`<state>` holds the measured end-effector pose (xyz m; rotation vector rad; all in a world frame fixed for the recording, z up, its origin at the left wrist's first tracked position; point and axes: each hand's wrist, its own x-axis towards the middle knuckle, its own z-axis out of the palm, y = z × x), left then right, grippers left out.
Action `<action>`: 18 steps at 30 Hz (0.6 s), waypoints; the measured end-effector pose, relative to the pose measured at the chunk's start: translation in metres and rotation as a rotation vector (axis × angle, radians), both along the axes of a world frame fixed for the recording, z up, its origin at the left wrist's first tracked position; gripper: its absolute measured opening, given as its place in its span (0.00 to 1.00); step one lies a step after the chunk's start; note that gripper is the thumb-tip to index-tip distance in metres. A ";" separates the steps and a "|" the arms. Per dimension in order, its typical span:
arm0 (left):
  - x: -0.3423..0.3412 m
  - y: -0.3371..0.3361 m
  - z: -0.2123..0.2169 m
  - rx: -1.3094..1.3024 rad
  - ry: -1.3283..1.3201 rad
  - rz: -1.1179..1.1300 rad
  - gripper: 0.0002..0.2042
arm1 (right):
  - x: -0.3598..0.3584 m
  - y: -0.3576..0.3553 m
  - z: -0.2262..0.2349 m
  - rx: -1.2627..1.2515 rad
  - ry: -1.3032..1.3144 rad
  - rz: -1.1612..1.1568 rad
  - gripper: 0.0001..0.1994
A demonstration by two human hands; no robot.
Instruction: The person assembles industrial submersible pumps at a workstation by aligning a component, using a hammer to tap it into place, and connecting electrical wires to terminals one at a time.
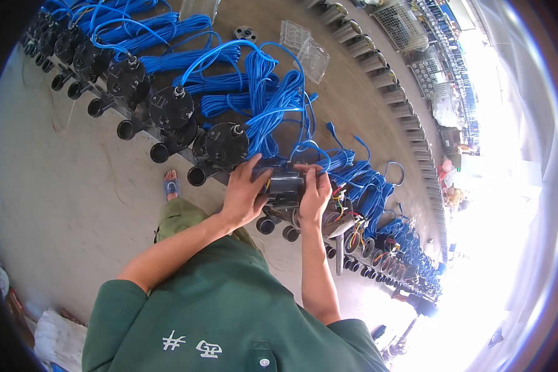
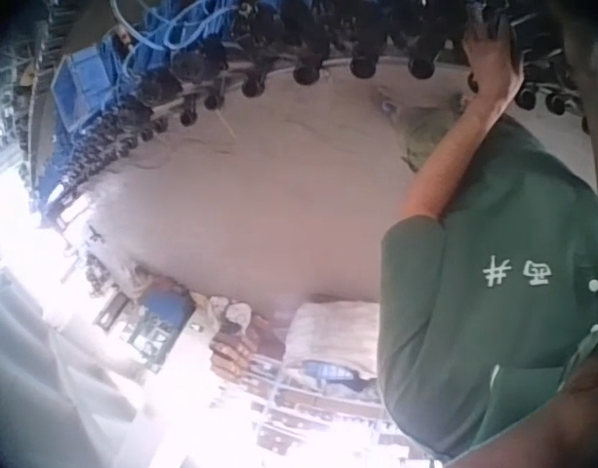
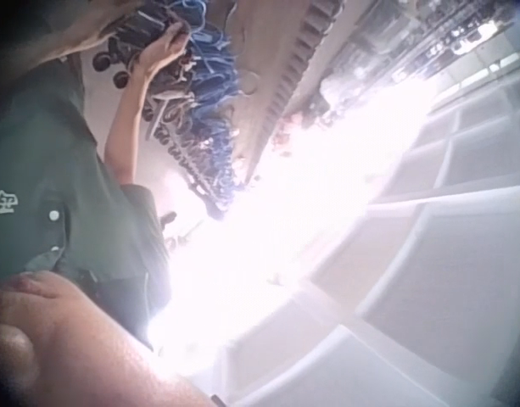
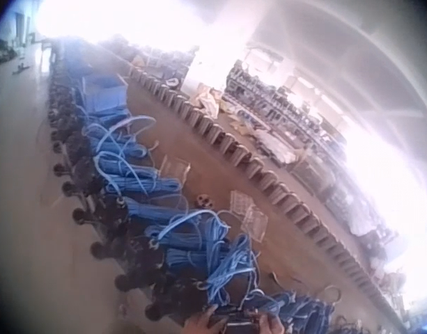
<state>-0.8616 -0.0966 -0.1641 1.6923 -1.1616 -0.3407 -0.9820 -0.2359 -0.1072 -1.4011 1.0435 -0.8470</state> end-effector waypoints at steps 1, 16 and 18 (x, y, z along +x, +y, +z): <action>0.001 -0.001 0.001 0.029 -0.059 -0.024 0.35 | -0.001 0.001 -0.002 -0.043 0.006 -0.007 0.09; 0.032 0.016 -0.019 -0.011 0.432 -0.332 0.32 | 0.028 0.014 0.007 -0.275 0.376 -0.027 0.10; 0.041 0.019 -0.016 -0.027 0.556 -0.343 0.31 | 0.018 0.007 0.000 -0.278 0.423 -0.019 0.10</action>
